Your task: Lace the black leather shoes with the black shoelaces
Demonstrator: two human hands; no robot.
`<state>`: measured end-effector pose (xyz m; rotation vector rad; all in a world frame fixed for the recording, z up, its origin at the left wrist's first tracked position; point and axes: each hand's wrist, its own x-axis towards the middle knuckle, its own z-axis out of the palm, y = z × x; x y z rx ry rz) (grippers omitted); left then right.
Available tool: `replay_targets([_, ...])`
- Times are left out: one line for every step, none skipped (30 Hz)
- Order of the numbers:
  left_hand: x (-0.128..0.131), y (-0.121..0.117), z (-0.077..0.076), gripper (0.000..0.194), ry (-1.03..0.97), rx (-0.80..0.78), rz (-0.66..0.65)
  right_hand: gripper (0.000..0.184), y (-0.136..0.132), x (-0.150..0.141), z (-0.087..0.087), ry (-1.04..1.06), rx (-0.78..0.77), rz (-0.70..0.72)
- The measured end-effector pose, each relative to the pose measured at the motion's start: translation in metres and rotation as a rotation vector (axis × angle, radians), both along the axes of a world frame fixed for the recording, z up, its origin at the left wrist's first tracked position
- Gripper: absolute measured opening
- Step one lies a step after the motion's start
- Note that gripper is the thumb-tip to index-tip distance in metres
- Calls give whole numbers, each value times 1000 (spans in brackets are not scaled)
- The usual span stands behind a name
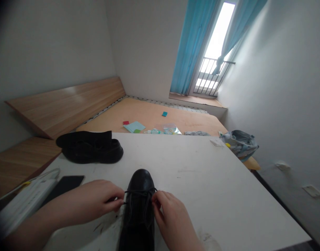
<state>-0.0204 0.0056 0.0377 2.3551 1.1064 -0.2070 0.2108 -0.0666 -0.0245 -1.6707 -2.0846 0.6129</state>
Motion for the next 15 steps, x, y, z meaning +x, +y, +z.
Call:
replay_targets([2, 0, -3, 29, 5, 18, -3, 14, -1, -2, 1, 22, 7, 6])
replay_targets([3, -1, -5, 29, 6, 34, -4, 14, -2, -3, 2, 45, 10, 17])
replay_targets([5, -1, -8, 29, 7, 44, -1, 14, -3, -5, 3, 64, 8, 28])
replay_targets([6, -1, -10, 28, 6, 49, 6, 12, -4, -6, 5, 75, 3, 39])
replay_targets([8, -2, -12, 27, 4, 53, 16, 11, -4, -8, 8, 79, -7, 47])
replay_targets([9, -2, -13, 26, 4, 56, 28, 12, -5, -9, 10, 77, -18, 53])
replay_targets([9, -2, -13, 24, 3, 59, 42, 17, -5, -10, 13, 70, -29, 57])
replay_targets([10, -2, -13, 20, -1, 64, 55, 24, -5, -11, 16, 60, -33, 62])
replay_targets([10, -2, -12, 15, -7, 70, 71, 29, -5, -12, 19, 52, -32, 72])
replay_targets([10, -2, -11, 9, -18, 74, 82, 32, -4, -13, 21, 42, -29, 84])
replay_targets([10, -2, -9, 9, -33, 76, 83, 33, -3, -14, 24, 32, -26, 95])
replay_targets([11, -2, -8, 14, -53, 76, 72, 32, -2, -16, 26, 21, -25, 104])
replay_targets([11, -2, -7, 18, -75, 76, 54, 31, 0, -17, 27, 8, -27, 107])
replay_targets([11, -3, -6, 20, -97, 73, 26, 30, 1, -18, 29, -10, -33, 106])
replay_targets([11, -3, -6, 22, -117, 70, -7, 30, 2, -18, 30, -34, -44, 102])
